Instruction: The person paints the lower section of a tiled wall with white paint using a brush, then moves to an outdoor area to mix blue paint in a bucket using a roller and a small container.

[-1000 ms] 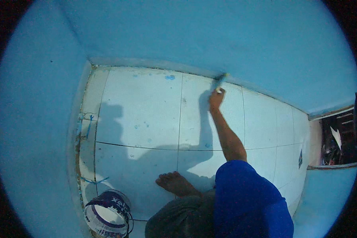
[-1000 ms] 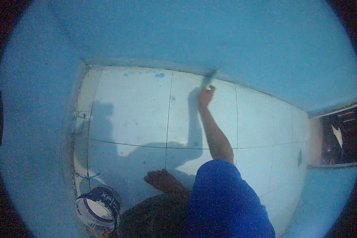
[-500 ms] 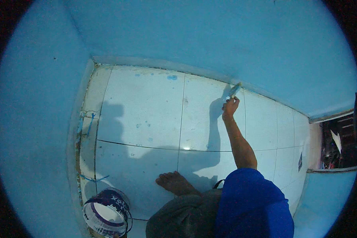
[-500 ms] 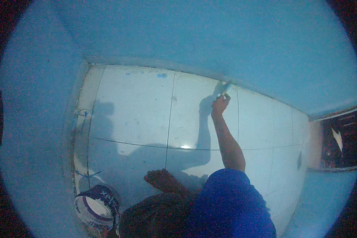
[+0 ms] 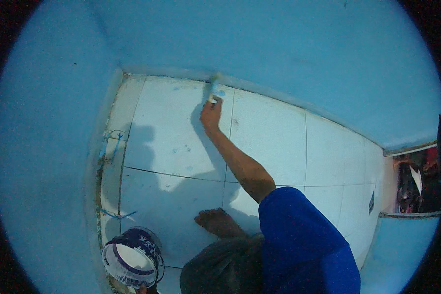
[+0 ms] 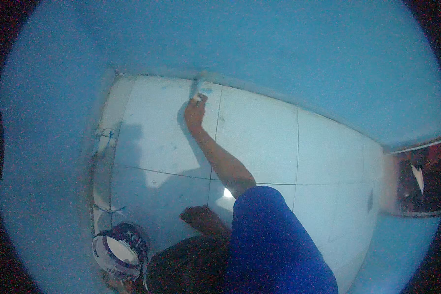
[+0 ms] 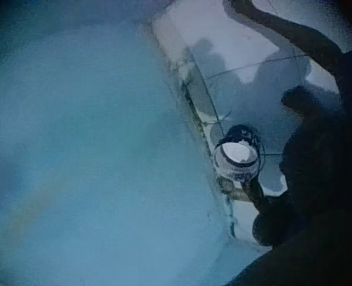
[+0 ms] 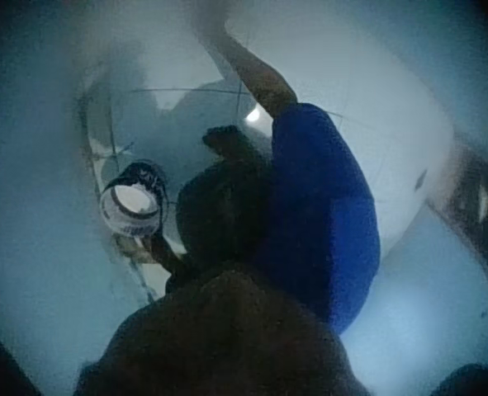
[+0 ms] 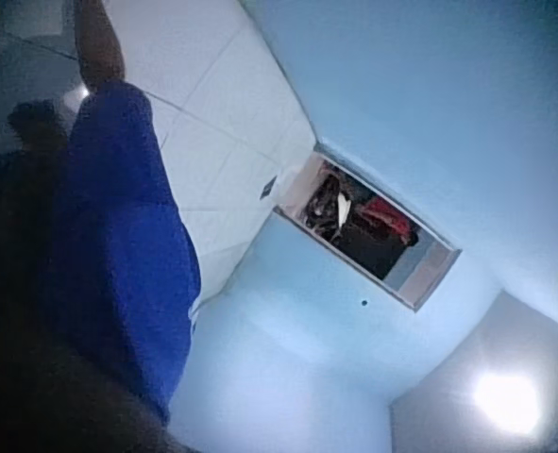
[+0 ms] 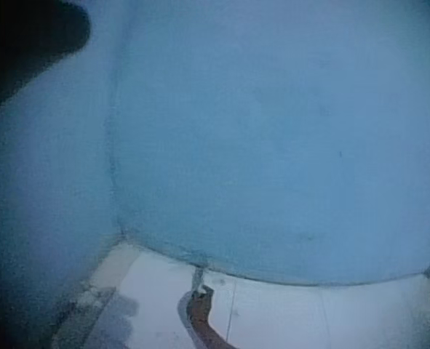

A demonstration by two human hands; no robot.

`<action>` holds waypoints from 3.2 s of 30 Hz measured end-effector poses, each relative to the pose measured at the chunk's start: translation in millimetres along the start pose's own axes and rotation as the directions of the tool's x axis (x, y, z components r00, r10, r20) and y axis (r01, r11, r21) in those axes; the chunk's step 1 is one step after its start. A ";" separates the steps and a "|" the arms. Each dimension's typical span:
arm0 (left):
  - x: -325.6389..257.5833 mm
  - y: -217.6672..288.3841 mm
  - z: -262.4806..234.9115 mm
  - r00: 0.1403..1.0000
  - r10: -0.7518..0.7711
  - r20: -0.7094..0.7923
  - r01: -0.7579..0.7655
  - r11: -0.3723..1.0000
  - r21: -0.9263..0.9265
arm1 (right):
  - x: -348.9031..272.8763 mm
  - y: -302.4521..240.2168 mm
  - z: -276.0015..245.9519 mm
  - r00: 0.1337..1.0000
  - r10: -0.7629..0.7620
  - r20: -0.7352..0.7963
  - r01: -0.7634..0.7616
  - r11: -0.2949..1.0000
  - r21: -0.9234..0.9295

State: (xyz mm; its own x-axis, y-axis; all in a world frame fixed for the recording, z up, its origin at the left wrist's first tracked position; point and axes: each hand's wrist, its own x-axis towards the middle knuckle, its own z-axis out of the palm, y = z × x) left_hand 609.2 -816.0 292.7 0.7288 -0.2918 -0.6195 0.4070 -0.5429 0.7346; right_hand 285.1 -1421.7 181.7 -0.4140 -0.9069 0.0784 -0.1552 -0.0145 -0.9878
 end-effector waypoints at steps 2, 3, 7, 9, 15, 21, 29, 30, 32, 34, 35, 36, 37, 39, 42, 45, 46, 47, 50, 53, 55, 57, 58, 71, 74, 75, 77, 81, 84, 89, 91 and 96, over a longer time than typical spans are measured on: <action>-2.8 -4.8 -8.1 1.000 -0.001 -0.009 0.001 1.000 -0.010 | -32.6 -26.5 20.7 0.994 -0.065 0.085 0.061 0.997 0.053; -3.8 -5.5 -7.7 1.000 -0.001 -0.008 0.001 1.000 -0.010 | -35.0 -30.2 19.4 0.987 -0.065 0.146 0.057 0.997 0.058; -10.5 -12.7 -19.8 1.000 -0.003 -0.011 0.003 1.000 -0.016 | -28.5 -34.9 5.9 0.932 -0.060 0.357 0.041 0.997 0.060; -14.8 -15.2 -27.5 1.000 -0.007 -0.019 0.006 1.000 -0.015 | -13.2 -39.2 -4.8 0.911 -0.102 0.400 0.060 0.991 0.117; -21.4 -13.8 -33.9 0.999 0.008 -0.038 -0.009 1.000 -0.024 | 55.7 -43.4 -87.8 0.877 0.099 0.470 -0.098 0.995 -0.027; -26.0 -9.8 -28.9 0.999 0.026 -0.041 -0.027 1.000 -0.014 | 82.7 -36.0 -209.9 0.929 0.166 0.332 -0.157 0.986 -0.056; -23.7 1.3 7.7 0.999 0.033 0.006 -0.033 0.999 0.032 | 75.2 -11.2 -380.7 0.977 0.210 0.026 -0.208 0.976 -0.057; -23.6 2.4 12.1 0.999 0.035 0.018 -0.035 0.999 0.038 | 74.1 -8.5 -393.6 0.974 0.226 -0.015 -0.227 0.972 -0.056; -24.0 5.4 23.0 0.999 0.039 0.033 -0.041 0.998 0.052 | 77.5 -4.8 -432.1 0.964 0.247 -0.101 -0.254 0.966 -0.054; -24.8 8.4 31.8 0.998 0.048 0.049 -0.050 0.997 0.057 | 78.5 3.4 -463.2 0.975 0.183 -0.124 -0.183 0.983 0.011; -26.8 9.7 34.5 0.997 0.055 0.049 -0.058 0.996 0.063 | 79.4 7.0 -472.8 0.967 0.189 -0.171 -0.185 0.982 0.035; -27.8 11.3 37.7 0.997 0.061 0.055 -0.064 0.996 0.066 | 80.5 11.0 -481.4 0.957 0.195 -0.216 -0.186 0.981 0.059; -30.7 14.2 40.2 0.996 0.066 0.055 -0.070 0.995 0.074 | 79.9 15.7 -490.9 0.962 0.147 -0.229 -0.128 0.987 0.093; -34.9 18.1 44.8 0.995 0.080 0.059 -0.085 0.993 0.083 | 87.6 27.5 -499.8 0.912 0.194 -0.362 -0.150 0.978 0.147; -41.8 28.2 59.2 0.993 0.093 0.078 -0.101 0.990 0.103 | 102.6 40.1 -513.0 0.804 0.280 -0.525 -0.161 0.952 0.262; -50.2 33.2 47.8 0.991 0.126 0.055 -0.131 0.985 0.113 | 124.2 68.4 -482.8 0.805 0.276 -0.526 -0.093 0.933 0.348; -39.7 28.6 65.2 0.987 0.102 0.122 -0.116 0.987 0.109 | 145.4 79.1 -521.8 0.780 0.121 -0.614 -0.023 0.986 0.165; -30.2 20.7 80.9 0.980 0.076 0.183 -0.096 0.991 0.098 | 162.2 76.3 -559.9 0.744 -0.045 -0.666 0.036 0.999 -0.027; -54.0 37.9 46.0 0.988 0.139 0.070 -0.147 0.980 0.132 | 128.7 64.2 -412.2 0.857 0.247 -0.453 -0.083 0.932 0.352; -54.0 37.0 44.4 0.986 0.144 0.081 -0.155 0.977 0.146 | 104.0 37.5 -349.2 0.900 0.240 -0.363 -0.117 0.937 0.330; -59.3 38.4 32.0 0.986 0.157 0.057 -0.164 0.975 0.148 | 72.7 10.0 -302.1 0.944 0.207 -0.257 -0.145 0.960 0.241; -61.0 37.8 18.2 0.983 0.176 0.051 -0.182 0.974 0.136 | 46.6 1.6 -291.1 0.964 0.234 -0.127 -0.205 0.956 0.210; -58.5 37.3 19.7 0.983 0.176 0.061 -0.182 0.974 0.132 | 43.5 10.9 -306.0 0.977 0.193 -0.093 -0.179 0.973 0.143; -60.0 20.5 -10.0 0.975 0.211 0.066 -0.215 0.973 0.079 | 111.9 42.0 -295.8 0.863 0.190 -0.469 -0.102 0.973 0.207; -57.2 14.4 -3.2 0.974 0.207 0.092 -0.214 0.975 0.065 | 95.1 41.5 -226.8 0.918 0.161 -0.363 -0.133 0.986 0.101; -57.4 13.3 -1.9 0.972 0.210 0.102 -0.217 0.974 0.060 | 81.4 34.1 -202.6 0.938 0.148 -0.314 -0.128 0.988 0.083; -58.9 10.0 -5.3 0.970 0.220 0.099 -0.226 0.973 0.054 | 41.8 13.6 -154.8 0.985 0.076 -0.158 -0.068 0.996 0.053; -65.5 -2.9 -27.4 0.959 0.272 0.085 -0.274 0.962 0.015 | -56.5 -37.9 -100.2 0.970 0.054 0.237 -0.107 0.969 0.220; -60.9 -11.7 -30.7 0.933 0.337 0.131 -0.344 0.938 0.040 | -122.1 -92.5 -100.5 0.856 0.140 0.497 -0.275 0.938 0.210; -33.9 -22.5 -31.4 0.925 0.325 0.198 -0.253 0.914 -0.319 | -192.2 -141.8 -102.3 0.685 0.166 0.710 -0.297 0.953 0.064; -27.4 -28.1 -38.3 0.933 0.318 0.167 -0.279 0.935 -0.221 | -209.7 -144.8 -107.4 0.600 0.154 0.785 -0.322 0.945 0.061; -0.6 -34.4 -56.8 0.644 0.660 0.388 -0.697 0.715 -0.058 | -235.6 -145.5 -124.5 0.601 0.136 0.787 -0.341 0.935 0.099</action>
State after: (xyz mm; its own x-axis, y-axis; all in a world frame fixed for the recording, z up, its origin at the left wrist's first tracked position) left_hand 626.0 -752.4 283.5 0.5242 -0.8513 -0.0218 -0.1854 -0.1391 0.9728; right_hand 293.5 -1153.6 323.7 0.4361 -0.8789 -0.1932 0.0854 0.2541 -0.9634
